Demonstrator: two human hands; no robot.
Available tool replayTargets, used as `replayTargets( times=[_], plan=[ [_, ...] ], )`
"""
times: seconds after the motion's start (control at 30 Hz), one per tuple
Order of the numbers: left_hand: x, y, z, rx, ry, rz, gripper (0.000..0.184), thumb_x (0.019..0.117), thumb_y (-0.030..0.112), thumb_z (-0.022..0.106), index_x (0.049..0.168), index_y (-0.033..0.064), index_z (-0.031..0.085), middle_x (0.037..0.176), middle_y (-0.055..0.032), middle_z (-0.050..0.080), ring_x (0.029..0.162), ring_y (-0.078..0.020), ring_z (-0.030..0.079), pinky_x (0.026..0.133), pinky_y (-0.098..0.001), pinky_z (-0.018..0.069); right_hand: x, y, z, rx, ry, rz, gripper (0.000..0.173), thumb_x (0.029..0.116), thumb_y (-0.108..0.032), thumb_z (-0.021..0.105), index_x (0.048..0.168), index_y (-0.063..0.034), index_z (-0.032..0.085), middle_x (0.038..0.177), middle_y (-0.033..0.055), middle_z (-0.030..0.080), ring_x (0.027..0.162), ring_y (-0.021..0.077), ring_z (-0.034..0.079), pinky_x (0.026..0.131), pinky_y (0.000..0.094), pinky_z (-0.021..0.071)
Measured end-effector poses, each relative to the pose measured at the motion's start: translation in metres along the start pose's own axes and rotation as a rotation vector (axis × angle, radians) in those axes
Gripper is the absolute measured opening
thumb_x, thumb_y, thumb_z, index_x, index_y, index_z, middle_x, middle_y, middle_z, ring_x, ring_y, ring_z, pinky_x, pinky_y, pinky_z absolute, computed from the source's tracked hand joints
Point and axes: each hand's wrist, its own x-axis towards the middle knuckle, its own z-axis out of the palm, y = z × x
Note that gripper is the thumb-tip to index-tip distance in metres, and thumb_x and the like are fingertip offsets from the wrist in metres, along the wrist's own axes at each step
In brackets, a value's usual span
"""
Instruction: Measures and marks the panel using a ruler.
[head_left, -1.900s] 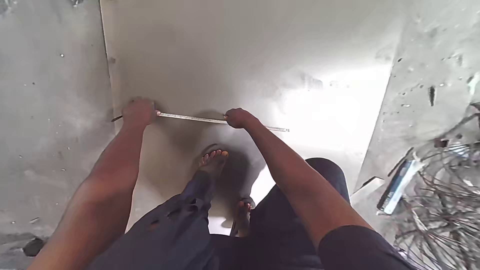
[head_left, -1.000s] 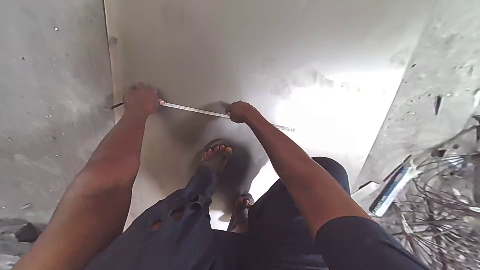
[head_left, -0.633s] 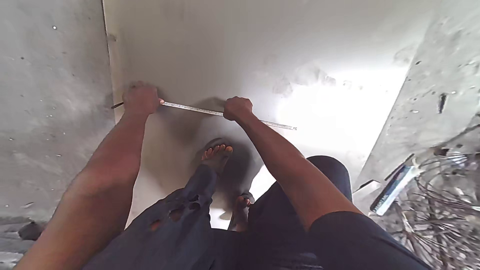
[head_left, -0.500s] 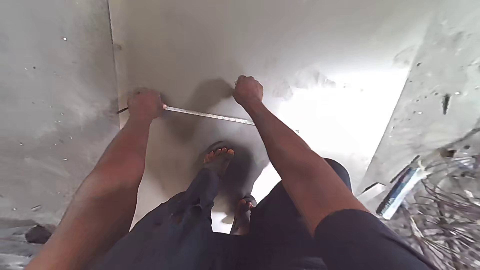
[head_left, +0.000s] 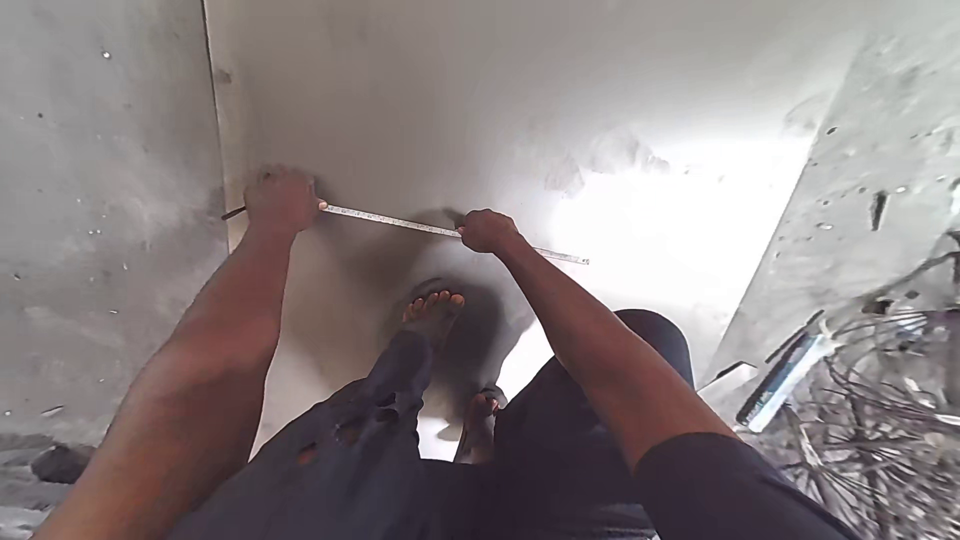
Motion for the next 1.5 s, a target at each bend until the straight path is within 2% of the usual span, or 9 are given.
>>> replayTargets(
  times=[0.6,0.7,0.8,0.93,1.03,1.17,1.3,1.4,1.5],
  plan=[
    [0.001,-0.001,0.000,0.004,0.002,0.030,0.045,0.1003,0.042,0.063,0.125,0.0053,0.064,0.135,-0.0293,0.057,0.130,-0.0530,0.052,0.093,-0.0780,0.0454,0.029,0.013,0.003,0.013,-0.033,-0.251,0.035,0.1077,-0.030,0.046,0.112,-0.0076,0.073,0.112,0.0200,0.071,0.110,0.0391,0.068,0.090,0.0638,0.0527],
    [0.002,-0.004,0.003,-0.015,0.007,0.035,0.044,0.0997,0.042,0.063,0.126,0.0067,0.065,0.138,-0.0276,0.057,0.133,-0.0521,0.050,0.095,-0.0786,0.0445,0.021,0.008,0.001,0.038,-0.017,-0.170,0.035,0.1054,-0.033,0.049,0.104,-0.0058,0.072,0.109,0.0199,0.071,0.106,0.0391,0.069,0.083,0.0641,0.0538],
    [-0.001,-0.001,0.000,-0.005,-0.014,0.019,0.043,0.1005,0.043,0.062,0.124,0.0069,0.064,0.133,-0.0304,0.058,0.126,-0.0552,0.054,0.087,-0.0791,0.0469,0.005,-0.017,-0.002,0.018,0.059,0.059,0.032,0.0923,-0.040,0.058,0.092,-0.0095,0.068,0.100,0.0161,0.072,0.094,0.0372,0.071,0.066,0.0616,0.0528],
    [-0.005,0.003,-0.007,0.012,-0.023,0.026,0.042,0.0994,0.041,0.065,0.122,0.0056,0.065,0.130,-0.0309,0.060,0.123,-0.0547,0.056,0.089,-0.0795,0.0455,0.002,-0.021,-0.030,0.180,0.265,0.212,0.034,0.0952,-0.035,0.060,0.108,-0.0037,0.069,0.114,0.0223,0.070,0.105,0.0424,0.069,0.075,0.0654,0.0542],
    [-0.002,0.002,-0.008,0.041,-0.034,0.010,0.043,0.1009,0.042,0.062,0.126,0.0069,0.064,0.132,-0.0304,0.059,0.123,-0.0557,0.056,0.084,-0.0800,0.0466,0.000,0.019,-0.077,0.269,0.497,0.243,0.038,0.1046,-0.035,0.046,0.124,-0.0081,0.064,0.122,0.0206,0.069,0.112,0.0414,0.068,0.081,0.0646,0.0548],
    [-0.004,0.005,-0.005,0.099,-0.011,0.049,0.045,0.0995,0.044,0.063,0.119,0.0034,0.065,0.126,-0.0300,0.062,0.121,-0.0529,0.059,0.087,-0.0775,0.0485,-0.030,0.092,-0.101,0.114,0.417,0.163,0.045,0.1083,-0.042,0.038,0.116,-0.0058,0.064,0.117,0.0233,0.069,0.112,0.0448,0.067,0.081,0.0687,0.0524],
    [0.001,0.004,-0.005,0.072,-0.037,0.031,0.047,0.0986,0.045,0.065,0.126,0.0068,0.065,0.133,-0.0297,0.059,0.123,-0.0540,0.057,0.089,-0.0789,0.0466,-0.053,0.188,-0.057,-0.004,0.209,-0.112,0.040,0.1085,-0.040,0.049,0.111,-0.0053,0.068,0.099,0.0224,0.070,0.096,0.0447,0.069,0.079,0.0691,0.0515],
    [0.005,0.002,-0.002,0.096,-0.037,0.031,0.046,0.0985,0.046,0.065,0.125,0.0073,0.065,0.134,-0.0292,0.058,0.124,-0.0537,0.056,0.088,-0.0781,0.0470,-0.081,0.230,-0.005,0.068,0.182,-0.122,0.031,0.1038,-0.041,0.061,0.127,-0.0200,0.064,0.088,0.0144,0.071,0.081,0.0394,0.071,0.070,0.0682,0.0540],
    [0.003,0.005,-0.006,0.124,-0.049,0.040,0.045,0.0997,0.045,0.063,0.123,0.0059,0.064,0.132,-0.0292,0.059,0.122,-0.0535,0.057,0.087,-0.0772,0.0484,-0.100,0.242,0.055,0.137,0.232,-0.116,0.050,0.1015,-0.042,0.064,0.149,-0.0324,0.051,0.088,0.0151,0.070,0.076,0.0393,0.069,0.066,0.0665,0.0537]
  ],
)
